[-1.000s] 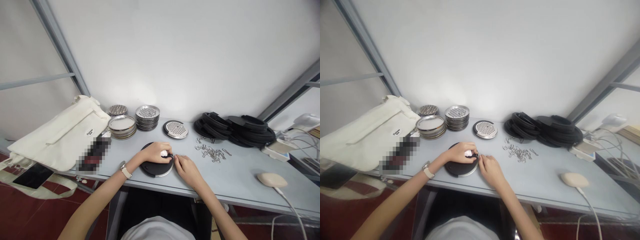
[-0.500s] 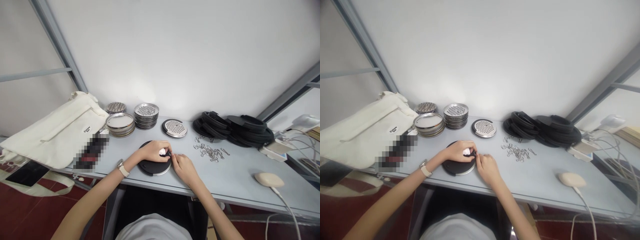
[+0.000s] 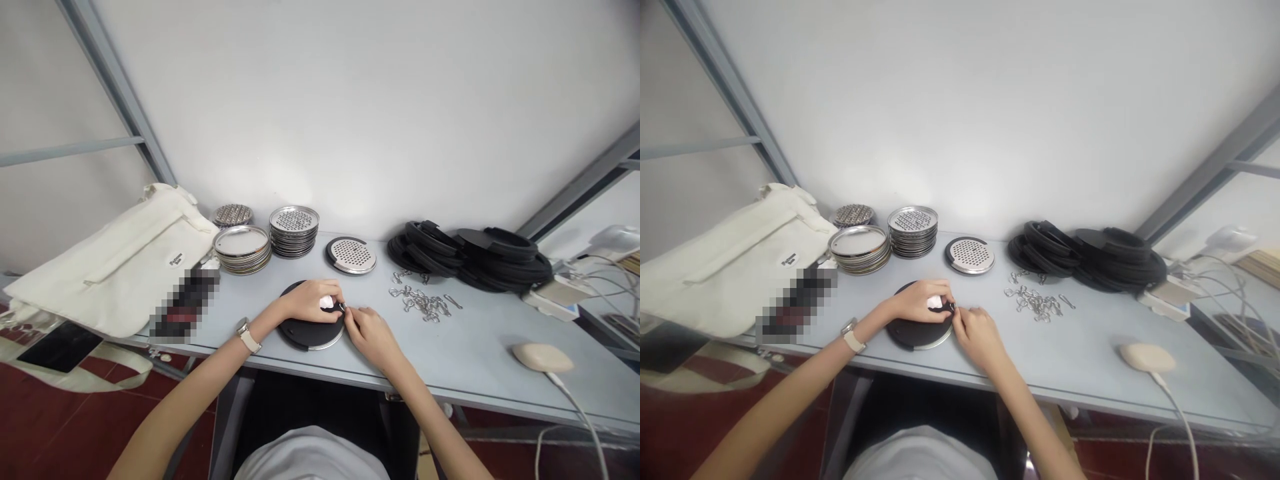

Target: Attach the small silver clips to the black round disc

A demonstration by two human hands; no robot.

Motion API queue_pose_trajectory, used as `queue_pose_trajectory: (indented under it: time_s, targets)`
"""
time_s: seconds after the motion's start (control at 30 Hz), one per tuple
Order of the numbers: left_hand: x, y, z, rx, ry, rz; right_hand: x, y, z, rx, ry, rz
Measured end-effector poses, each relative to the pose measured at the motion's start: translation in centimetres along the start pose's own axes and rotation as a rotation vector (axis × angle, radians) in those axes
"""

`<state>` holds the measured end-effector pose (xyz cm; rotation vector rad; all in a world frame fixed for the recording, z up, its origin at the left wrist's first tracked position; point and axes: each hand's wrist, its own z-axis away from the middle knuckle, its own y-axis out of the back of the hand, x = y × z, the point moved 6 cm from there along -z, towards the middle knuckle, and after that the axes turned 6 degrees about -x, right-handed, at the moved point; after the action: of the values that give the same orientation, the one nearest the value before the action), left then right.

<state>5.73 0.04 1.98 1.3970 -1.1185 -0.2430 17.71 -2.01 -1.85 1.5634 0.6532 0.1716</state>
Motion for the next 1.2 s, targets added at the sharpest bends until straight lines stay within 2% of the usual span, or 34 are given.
queue_pose_trajectory:
  time_s: [1.2]
  targets:
    - [0.11, -0.05, -0.01, 0.002, -0.038, -0.005, 0.06, 0.02, 0.01, 0.002, 0.018, -0.021]
